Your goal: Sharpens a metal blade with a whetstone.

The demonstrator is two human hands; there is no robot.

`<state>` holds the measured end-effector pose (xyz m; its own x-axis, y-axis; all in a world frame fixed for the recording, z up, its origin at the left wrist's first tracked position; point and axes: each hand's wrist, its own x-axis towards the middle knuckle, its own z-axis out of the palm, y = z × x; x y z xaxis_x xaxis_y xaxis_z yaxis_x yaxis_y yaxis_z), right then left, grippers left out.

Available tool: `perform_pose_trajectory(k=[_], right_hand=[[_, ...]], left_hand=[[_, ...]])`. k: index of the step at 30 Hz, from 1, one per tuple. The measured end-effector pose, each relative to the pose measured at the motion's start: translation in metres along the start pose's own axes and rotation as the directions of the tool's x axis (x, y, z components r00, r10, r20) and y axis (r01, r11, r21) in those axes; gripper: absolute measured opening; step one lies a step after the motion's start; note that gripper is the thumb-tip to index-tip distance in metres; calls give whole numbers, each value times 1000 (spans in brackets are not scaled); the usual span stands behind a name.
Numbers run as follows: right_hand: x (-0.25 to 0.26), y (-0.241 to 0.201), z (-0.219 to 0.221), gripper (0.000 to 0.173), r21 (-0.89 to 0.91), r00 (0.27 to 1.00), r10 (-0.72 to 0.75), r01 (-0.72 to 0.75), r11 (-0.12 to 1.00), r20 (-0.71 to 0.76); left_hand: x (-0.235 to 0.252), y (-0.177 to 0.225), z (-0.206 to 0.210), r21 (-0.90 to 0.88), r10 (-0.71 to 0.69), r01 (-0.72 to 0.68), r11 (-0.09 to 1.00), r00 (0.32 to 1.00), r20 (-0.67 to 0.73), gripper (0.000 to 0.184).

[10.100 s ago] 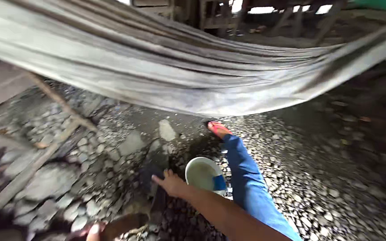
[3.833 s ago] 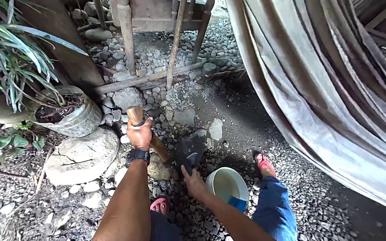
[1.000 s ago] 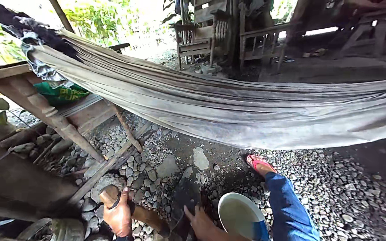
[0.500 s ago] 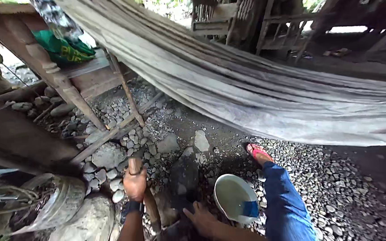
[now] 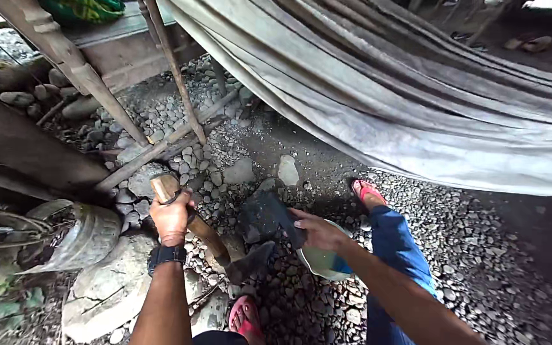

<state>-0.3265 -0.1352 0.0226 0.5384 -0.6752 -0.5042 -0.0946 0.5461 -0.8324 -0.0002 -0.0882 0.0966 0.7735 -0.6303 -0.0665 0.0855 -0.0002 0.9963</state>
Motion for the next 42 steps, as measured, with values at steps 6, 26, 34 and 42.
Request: perform_pose_trajectory(k=[6,26,34,42], right_hand=[[-50,6,-54,37,-317,911,293,-381,868,-291],[11,67,-32,71,-729,749,267,-657,190,-606],[-21,-69,1,67,-903,956,87,-294,313,-281],[103,53,39,59,-912,937,-301,-44,407,-179]], left_hand=[[3,1,-2,-114,84,-98,989,988,-128,31],[6,-20,4,-73,-26,3,997,950,-312,36],[10,-21,5,29,-2,11,1000,951,-311,46],[7,-13,0,102,-28,58,993,962,-271,49]])
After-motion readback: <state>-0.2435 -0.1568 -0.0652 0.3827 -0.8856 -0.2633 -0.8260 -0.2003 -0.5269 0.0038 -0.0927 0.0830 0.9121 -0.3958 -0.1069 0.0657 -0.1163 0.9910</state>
